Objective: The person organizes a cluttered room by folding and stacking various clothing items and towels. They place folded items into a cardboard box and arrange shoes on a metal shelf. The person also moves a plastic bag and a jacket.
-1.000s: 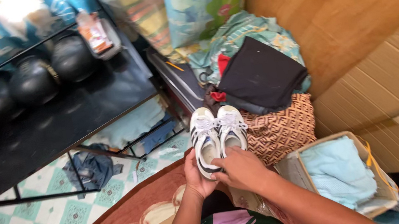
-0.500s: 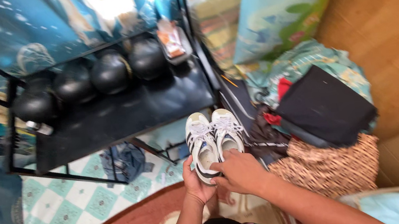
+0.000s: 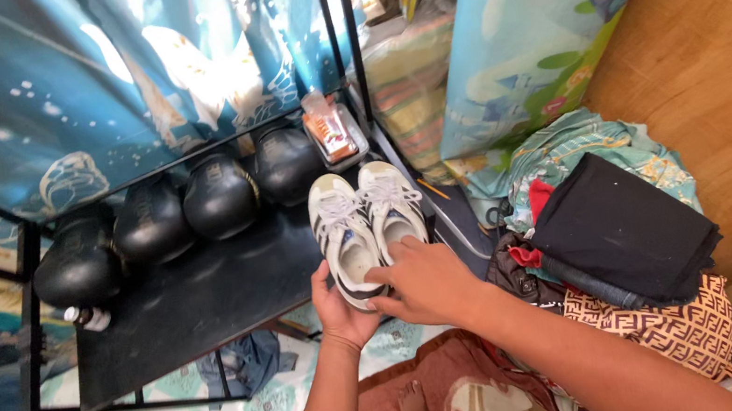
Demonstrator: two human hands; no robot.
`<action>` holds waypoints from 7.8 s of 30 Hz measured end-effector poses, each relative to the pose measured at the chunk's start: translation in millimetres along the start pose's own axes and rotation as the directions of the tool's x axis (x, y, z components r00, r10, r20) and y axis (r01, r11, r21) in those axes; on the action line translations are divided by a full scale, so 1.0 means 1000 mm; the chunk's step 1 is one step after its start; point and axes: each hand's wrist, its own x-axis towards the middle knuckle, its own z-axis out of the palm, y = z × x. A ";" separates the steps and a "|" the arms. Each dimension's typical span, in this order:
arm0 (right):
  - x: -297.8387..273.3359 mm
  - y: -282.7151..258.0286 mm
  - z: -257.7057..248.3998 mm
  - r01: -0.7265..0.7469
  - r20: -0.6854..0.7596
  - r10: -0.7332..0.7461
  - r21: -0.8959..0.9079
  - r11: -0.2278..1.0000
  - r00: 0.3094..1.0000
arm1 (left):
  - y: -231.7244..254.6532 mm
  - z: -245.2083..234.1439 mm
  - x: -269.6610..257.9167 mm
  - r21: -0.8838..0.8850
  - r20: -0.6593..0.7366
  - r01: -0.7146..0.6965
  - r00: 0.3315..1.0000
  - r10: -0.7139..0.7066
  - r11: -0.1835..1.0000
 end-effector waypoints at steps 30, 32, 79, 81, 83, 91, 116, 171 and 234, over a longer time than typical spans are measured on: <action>0.142 -0.048 -0.319 0.183 -0.406 -0.364 -0.421 0.889 0.838 | 0.176 0.356 0.028 0.115 0.549 -0.421 0.782 0.296 0.900; 0.161 -0.045 -0.335 0.178 -0.413 -0.376 -0.442 0.879 0.829 | 0.191 0.374 0.033 0.142 0.576 -0.436 0.766 0.284 0.889; 0.361 0.053 -0.375 0.076 -0.566 -0.218 -0.264 0.961 0.795 | 0.335 0.471 0.105 0.555 0.750 -0.082 0.481 0.454 -0.828; 0.366 0.054 -0.372 0.083 -0.578 -0.217 -0.249 0.965 0.787 | 0.337 0.469 0.105 0.546 0.754 -0.083 0.482 0.446 -0.834; 0.369 0.056 -0.372 0.071 -0.586 -0.196 -0.229 0.971 0.786 | 0.339 0.470 0.106 0.543 0.749 -0.072 0.492 0.444 -0.837; 0.368 0.051 -0.362 -0.021 -0.639 -0.118 -0.205 0.978 0.761 | 0.344 0.467 0.123 0.574 0.698 0.069 0.481 0.531 -0.816; 0.369 0.073 -0.342 -0.175 -0.706 0.060 -0.092 0.980 0.706 | 0.328 0.486 0.146 0.648 0.695 0.009 0.403 0.596 -0.762; -0.296 0.433 -0.043 -0.622 -0.229 0.792 0.511 0.593 0.566 | -0.291 0.164 0.245 0.785 0.488 -0.536 0.844 -0.224 -0.309; -0.426 0.493 0.184 -0.464 0.231 0.961 0.842 -0.277 -0.155 | -0.360 -0.030 0.306 0.962 -0.200 0.164 0.968 -0.153 -0.217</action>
